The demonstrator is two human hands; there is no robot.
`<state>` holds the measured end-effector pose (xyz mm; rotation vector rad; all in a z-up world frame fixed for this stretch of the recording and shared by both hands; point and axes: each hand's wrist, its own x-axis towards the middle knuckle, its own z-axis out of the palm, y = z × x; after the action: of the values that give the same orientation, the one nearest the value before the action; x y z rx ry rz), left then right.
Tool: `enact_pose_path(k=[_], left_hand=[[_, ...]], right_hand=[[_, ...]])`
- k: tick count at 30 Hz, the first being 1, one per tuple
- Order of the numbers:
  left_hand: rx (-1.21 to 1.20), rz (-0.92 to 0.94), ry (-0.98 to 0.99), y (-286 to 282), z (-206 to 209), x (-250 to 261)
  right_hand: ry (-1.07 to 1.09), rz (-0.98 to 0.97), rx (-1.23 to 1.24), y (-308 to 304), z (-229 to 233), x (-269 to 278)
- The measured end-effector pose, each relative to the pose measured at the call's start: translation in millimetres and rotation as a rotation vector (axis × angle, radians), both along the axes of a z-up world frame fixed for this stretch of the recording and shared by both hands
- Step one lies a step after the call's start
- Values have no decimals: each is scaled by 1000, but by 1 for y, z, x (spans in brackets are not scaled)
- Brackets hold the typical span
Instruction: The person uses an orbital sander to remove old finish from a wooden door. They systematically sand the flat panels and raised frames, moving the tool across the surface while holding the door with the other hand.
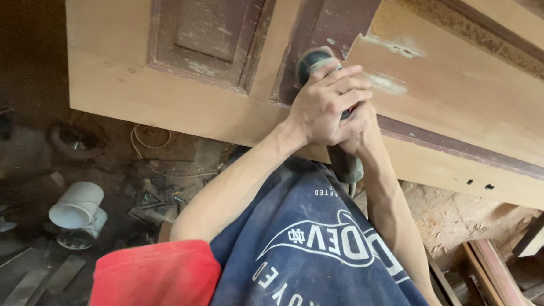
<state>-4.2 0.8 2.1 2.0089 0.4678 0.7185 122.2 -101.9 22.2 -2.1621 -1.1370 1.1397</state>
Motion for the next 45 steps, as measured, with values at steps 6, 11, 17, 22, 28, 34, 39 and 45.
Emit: enact_pose_path(k=[6,11,17,22,28,34,39,45], left_hand=[[11,-95,-31,-9,-2,57],[22,-203,-22,-33,-5,89],[11,-235,-48,-43,0,77],[15,-159,36,-15,9,11],[15,-91,92,3,22,-9],[69,19,11,27,-9,8],[32,260,161,73,-51,4],[162,368,322,107,-96,-5]], right_hand=[[-36,-71,48,-35,-10,45],[2,-187,71,-65,-4,58],[-17,-238,10,-72,2,40],[-69,-133,-118,-47,-8,-3],[-70,-72,-142,-13,4,-17],[-66,-59,31,34,7,4],[79,-344,-181,73,30,34],[116,-344,-149,76,46,41]])
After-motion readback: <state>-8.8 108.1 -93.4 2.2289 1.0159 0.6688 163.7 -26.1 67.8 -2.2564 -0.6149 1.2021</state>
